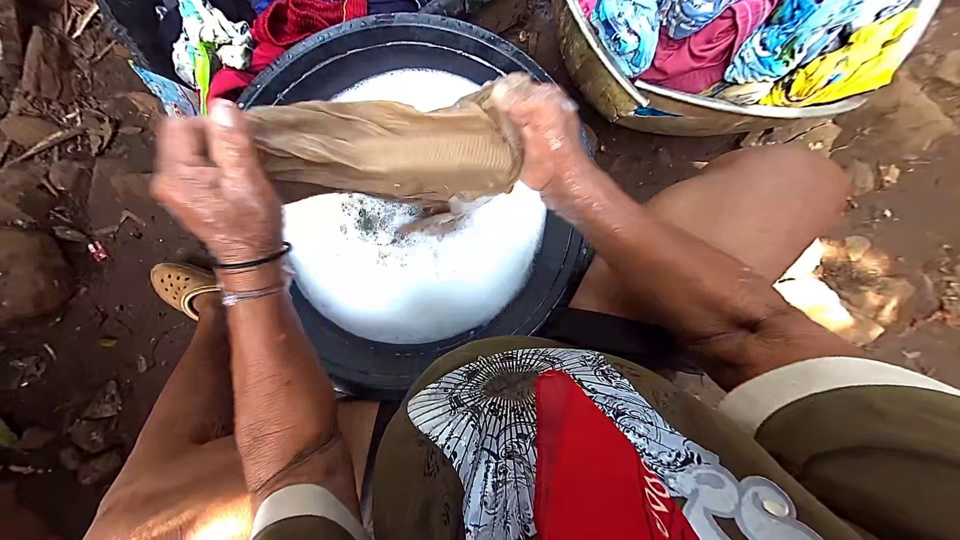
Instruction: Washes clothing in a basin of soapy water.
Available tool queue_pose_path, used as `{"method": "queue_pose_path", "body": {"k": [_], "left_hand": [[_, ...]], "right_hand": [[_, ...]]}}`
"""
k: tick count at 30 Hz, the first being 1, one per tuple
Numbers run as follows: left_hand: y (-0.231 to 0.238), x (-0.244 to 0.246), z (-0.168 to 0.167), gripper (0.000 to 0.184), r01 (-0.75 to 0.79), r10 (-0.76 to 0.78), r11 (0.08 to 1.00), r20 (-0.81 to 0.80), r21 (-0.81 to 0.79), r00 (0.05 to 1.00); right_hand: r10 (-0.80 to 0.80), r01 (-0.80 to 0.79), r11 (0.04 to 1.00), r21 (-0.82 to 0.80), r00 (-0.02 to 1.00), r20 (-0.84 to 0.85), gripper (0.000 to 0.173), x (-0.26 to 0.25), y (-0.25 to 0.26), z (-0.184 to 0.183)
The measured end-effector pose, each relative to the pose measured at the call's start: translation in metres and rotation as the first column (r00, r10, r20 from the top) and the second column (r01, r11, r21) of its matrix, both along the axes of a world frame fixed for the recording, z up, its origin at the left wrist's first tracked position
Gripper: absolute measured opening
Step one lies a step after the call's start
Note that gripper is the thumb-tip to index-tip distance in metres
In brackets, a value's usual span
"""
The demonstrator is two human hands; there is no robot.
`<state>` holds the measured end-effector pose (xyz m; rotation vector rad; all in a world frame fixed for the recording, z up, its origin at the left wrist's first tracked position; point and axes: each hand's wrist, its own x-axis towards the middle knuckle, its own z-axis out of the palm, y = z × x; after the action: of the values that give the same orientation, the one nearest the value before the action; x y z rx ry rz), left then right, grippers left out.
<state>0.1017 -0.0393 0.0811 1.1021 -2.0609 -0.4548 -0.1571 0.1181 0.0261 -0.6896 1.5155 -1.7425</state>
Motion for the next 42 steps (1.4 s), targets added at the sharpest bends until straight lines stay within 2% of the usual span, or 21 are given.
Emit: {"method": "queue_pose_path", "body": {"k": [4,7,9,11,13,14,16,17,19,23,25,27,29,31,33,35,36,38,39,41,42], "left_hand": [[-0.045,0.046,0.006,0.042,-0.065,0.051,0.989,-0.109,-0.13,0.993],[-0.043,0.048,-0.011,0.046,-0.228,0.239,0.968,0.095,-0.107,0.966],[-0.031,0.035,-0.027,0.052,-0.282,0.215,0.954,0.423,0.103,0.88],[-0.027,0.018,-0.061,0.056,-0.198,-0.023,0.917,0.542,0.346,0.84],[-0.011,-0.006,-0.101,0.071,-0.043,-0.216,0.891,0.506,0.452,0.835],[0.001,-0.019,-0.121,0.079,0.007,-0.272,0.89,0.519,0.456,0.81],[0.025,-0.04,-0.153,0.089,0.044,-0.351,0.876,0.574,0.48,0.74],[0.034,-0.047,-0.166,0.089,0.038,-0.361,0.875,0.599,0.483,0.715],[0.043,-0.051,-0.187,0.084,0.005,-0.355,0.882,0.658,0.471,0.664],[0.045,-0.049,-0.207,0.079,-0.072,-0.421,0.823,0.69,0.563,0.589],[0.045,-0.053,-0.196,0.064,-0.129,-0.537,0.699,0.636,0.703,0.553],[0.047,-0.05,-0.176,0.048,-0.175,-0.657,0.559,0.562,0.811,0.503],[0.046,-0.039,-0.17,0.046,-0.131,-0.645,0.581,0.553,0.803,0.527],[0.036,-0.034,-0.166,0.046,0.002,-0.635,0.587,0.459,0.809,0.621],[0.027,-0.032,-0.16,0.056,0.012,-0.599,0.569,0.404,0.823,0.692],[0.023,-0.029,-0.166,0.078,-0.02,-0.536,0.628,0.451,0.778,0.713],[0.022,-0.029,-0.167,0.085,-0.036,-0.506,0.672,0.494,0.74,0.707],[0.022,-0.029,-0.17,0.092,-0.015,-0.461,0.738,0.52,0.675,0.719],[0.023,-0.027,-0.17,0.096,0.01,-0.459,0.746,0.505,0.665,0.731],[0.026,-0.026,-0.17,0.1,0.044,-0.509,0.747,0.528,0.664,0.68],[0.029,-0.024,-0.173,0.097,0.041,-0.544,0.742,0.565,0.67,0.621]], "right_hand": [[0.055,0.047,0.943,-0.33,0.954,0.295,0.03,-0.038,0.019,0.044],[0.109,0.075,0.867,-0.492,0.936,0.335,0.033,-0.045,0.016,0.053],[-0.08,0.157,0.931,-0.33,0.969,0.233,0.024,-0.042,0.004,0.032],[-0.134,0.133,0.991,-0.023,0.989,-0.066,0.019,-0.031,-0.006,-0.005],[0.16,-0.039,0.933,0.358,0.936,-0.315,0.034,-0.007,-0.006,-0.035],[0.379,-0.133,0.832,0.538,0.844,-0.378,0.041,0.005,-0.007,-0.054],[0.753,-0.256,0.585,0.77,0.524,-0.398,0.044,0.025,-0.007,-0.089],[0.844,-0.282,0.481,0.83,0.407,-0.35,0.043,0.031,-0.008,-0.102],[0.906,-0.327,0.377,0.866,0.326,-0.271,0.039,0.034,-0.008,-0.124],[0.927,-0.472,0.258,0.843,0.367,-0.078,0.038,0.036,0.001,-0.143],[0.913,-0.475,0.174,0.862,0.406,0.039,0.041,0.041,0.001,-0.124],[0.946,-0.429,0.12,0.895,0.322,0.027,0.041,0.043,-0.005,-0.11],[0.946,-0.408,0.237,0.882,0.303,-0.115,0.039,0.041,-0.014,-0.092],[0.743,-0.469,0.586,0.66,0.636,-0.208,0.037,0.033,-0.016,-0.077],[0.428,-0.387,0.863,0.324,0.902,-0.063,0.029,0.021,-0.02,-0.061],[0.234,-0.237,0.963,0.131,0.971,0.041,0.026,0.014,-0.026,-0.058],[0.229,-0.223,0.954,0.199,0.973,-0.011,0.026,0.015,-0.025,-0.061],[0.521,-0.356,0.759,0.545,0.834,-0.181,0.03,0.024,-0.019,-0.081],[0.722,-0.41,0.579,0.705,0.659,-0.211,0.033,0.027,-0.017,-0.099],[0.909,-0.427,0.34,0.838,0.378,-0.176,0.034,0.03,-0.017,-0.123],[0.915,-0.444,0.295,0.846,0.385,-0.116,0.034,0.032,-0.017,-0.119]]}}
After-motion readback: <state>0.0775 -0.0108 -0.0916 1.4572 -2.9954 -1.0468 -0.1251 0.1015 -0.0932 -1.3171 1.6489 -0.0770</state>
